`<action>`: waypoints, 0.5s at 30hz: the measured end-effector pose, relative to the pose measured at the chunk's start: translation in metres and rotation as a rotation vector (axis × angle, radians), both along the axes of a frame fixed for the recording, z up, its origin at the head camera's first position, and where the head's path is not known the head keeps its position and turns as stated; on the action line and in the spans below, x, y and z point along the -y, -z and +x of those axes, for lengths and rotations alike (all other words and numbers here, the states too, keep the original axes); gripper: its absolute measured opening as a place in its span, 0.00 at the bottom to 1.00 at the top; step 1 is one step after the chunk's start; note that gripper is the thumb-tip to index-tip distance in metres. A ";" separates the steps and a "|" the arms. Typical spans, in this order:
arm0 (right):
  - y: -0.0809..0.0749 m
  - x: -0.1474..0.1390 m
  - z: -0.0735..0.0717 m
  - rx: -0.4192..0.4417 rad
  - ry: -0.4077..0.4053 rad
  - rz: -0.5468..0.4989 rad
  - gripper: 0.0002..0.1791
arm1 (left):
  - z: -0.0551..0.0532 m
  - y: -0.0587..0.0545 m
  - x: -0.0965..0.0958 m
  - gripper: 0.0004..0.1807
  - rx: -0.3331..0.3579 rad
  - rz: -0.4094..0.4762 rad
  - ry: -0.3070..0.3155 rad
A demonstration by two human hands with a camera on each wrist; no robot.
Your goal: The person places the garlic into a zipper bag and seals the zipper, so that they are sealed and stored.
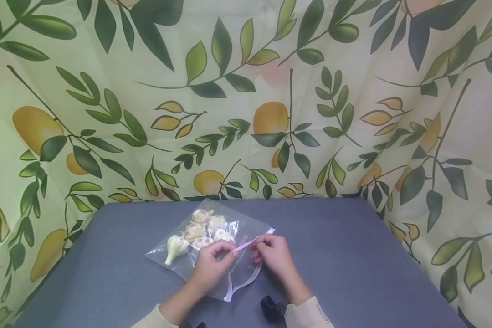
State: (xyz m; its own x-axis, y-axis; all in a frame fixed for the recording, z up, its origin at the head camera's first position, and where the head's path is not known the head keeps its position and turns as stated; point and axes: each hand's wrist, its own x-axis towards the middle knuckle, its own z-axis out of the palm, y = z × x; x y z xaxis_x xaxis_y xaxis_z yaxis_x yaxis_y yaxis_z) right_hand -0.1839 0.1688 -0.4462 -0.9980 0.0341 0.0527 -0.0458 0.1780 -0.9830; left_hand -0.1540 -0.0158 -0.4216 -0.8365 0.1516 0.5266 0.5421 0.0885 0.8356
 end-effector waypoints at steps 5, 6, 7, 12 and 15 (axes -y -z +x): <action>-0.007 -0.012 -0.003 -0.075 0.268 -0.121 0.09 | 0.000 0.001 0.000 0.03 0.012 -0.001 -0.007; -0.007 -0.014 -0.004 -0.095 0.315 -0.138 0.09 | 0.000 0.002 0.000 0.03 0.013 -0.001 -0.007; -0.007 -0.016 -0.005 -0.110 0.357 -0.151 0.09 | 0.000 0.002 -0.001 0.03 0.018 0.000 -0.008; -0.002 -0.023 -0.010 -0.113 0.463 -0.148 0.07 | 0.000 0.002 0.000 0.02 0.028 -0.002 -0.007; 0.003 -0.025 -0.013 -0.049 0.435 -0.164 0.09 | 0.000 0.002 -0.001 0.02 0.029 -0.004 -0.004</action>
